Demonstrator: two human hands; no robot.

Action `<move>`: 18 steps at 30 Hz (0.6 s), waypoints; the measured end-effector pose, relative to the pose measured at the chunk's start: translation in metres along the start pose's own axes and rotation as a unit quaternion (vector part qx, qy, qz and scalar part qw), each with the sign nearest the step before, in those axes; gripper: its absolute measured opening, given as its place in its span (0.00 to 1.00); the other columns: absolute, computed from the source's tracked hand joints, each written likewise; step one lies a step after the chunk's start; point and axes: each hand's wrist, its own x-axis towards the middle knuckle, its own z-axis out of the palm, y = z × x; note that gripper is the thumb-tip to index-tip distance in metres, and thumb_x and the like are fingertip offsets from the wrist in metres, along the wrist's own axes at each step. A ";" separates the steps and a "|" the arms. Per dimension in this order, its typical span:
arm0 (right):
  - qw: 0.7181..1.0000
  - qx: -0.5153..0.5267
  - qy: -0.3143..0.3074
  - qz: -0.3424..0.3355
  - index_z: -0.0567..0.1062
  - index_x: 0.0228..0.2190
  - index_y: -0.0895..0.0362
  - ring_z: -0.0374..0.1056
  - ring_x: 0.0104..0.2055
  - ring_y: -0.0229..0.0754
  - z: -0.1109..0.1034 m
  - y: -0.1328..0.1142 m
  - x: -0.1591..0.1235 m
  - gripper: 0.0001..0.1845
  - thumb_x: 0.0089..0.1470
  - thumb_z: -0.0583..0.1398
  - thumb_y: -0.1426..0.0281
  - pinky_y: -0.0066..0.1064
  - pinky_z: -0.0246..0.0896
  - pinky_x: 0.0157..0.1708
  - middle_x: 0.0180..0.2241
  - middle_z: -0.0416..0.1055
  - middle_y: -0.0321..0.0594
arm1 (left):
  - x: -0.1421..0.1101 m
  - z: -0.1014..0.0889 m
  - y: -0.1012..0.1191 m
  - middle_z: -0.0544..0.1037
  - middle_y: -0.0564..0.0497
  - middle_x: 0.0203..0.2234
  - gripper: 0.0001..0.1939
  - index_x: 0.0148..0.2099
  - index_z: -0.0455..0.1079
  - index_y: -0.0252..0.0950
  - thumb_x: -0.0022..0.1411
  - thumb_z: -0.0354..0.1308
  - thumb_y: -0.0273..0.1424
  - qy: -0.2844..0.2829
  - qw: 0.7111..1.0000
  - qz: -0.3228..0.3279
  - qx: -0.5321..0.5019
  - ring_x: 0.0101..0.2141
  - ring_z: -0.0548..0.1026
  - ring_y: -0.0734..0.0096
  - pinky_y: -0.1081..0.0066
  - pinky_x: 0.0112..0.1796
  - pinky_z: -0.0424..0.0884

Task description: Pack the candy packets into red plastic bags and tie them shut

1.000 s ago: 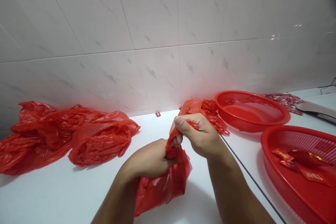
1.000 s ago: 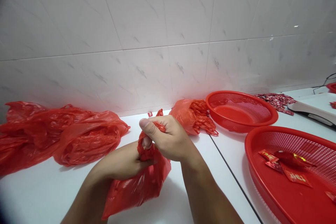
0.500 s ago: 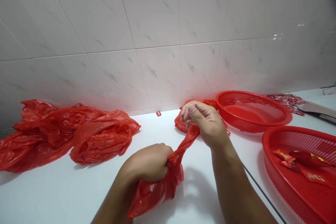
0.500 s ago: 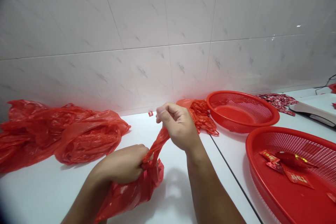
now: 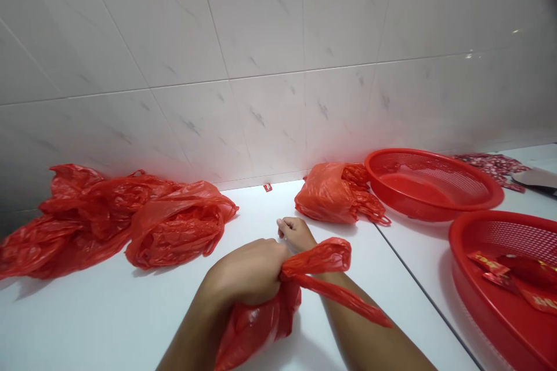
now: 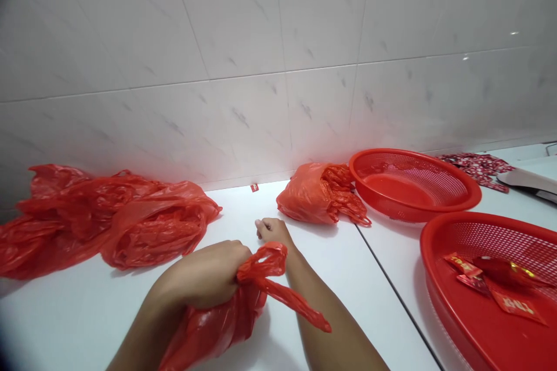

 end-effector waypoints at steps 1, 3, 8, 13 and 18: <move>1.000 0.009 0.005 0.001 0.74 0.21 0.58 0.63 0.27 0.38 -0.001 0.004 0.001 0.28 0.61 0.61 0.49 0.30 0.54 0.30 0.23 0.72 0.37 | 0.000 0.000 -0.001 0.86 0.52 0.30 0.21 0.34 0.86 0.45 0.51 0.55 0.20 -0.002 1.000 -0.015 0.005 0.28 0.79 0.64 0.72 0.24 0.64; 0.999 0.030 0.020 0.009 0.74 0.21 0.57 0.61 0.24 0.36 -0.006 0.011 0.006 0.29 0.61 0.59 0.46 0.30 0.54 0.28 0.23 0.71 0.37 | 0.001 0.000 -0.002 0.85 0.51 0.30 0.20 0.35 0.86 0.45 0.51 0.55 0.21 -0.007 0.999 -0.035 0.018 0.28 0.80 0.64 0.72 0.24 0.64; 0.995 0.086 0.043 0.033 0.72 0.24 0.56 0.56 0.18 0.33 -0.013 0.017 0.014 0.31 0.60 0.57 0.42 0.29 0.50 0.21 0.24 0.71 0.36 | 0.005 0.003 0.000 0.85 0.53 0.29 0.19 0.33 0.84 0.44 0.50 0.54 0.20 0.003 0.999 -0.029 0.029 0.28 0.78 0.65 0.72 0.24 0.64; 0.992 0.111 0.034 0.045 0.72 0.24 0.57 0.59 0.19 0.32 -0.014 0.020 0.015 0.30 0.58 0.59 0.43 0.27 0.50 0.20 0.25 0.71 0.37 | 0.005 0.034 -0.012 0.79 0.51 0.22 0.11 0.26 0.75 0.40 0.48 0.53 0.21 0.022 0.996 -0.064 0.064 0.23 0.72 0.65 0.69 0.23 0.59; 0.989 0.129 0.033 0.062 0.74 0.25 0.56 0.60 0.20 0.34 -0.016 0.023 0.013 0.29 0.57 0.61 0.43 0.26 0.51 0.21 0.21 0.69 0.37 | -0.039 0.105 -0.077 0.82 0.51 0.31 0.06 0.30 0.70 0.38 0.52 0.53 0.26 0.025 0.994 0.016 -0.109 0.31 0.74 0.65 0.68 0.33 0.67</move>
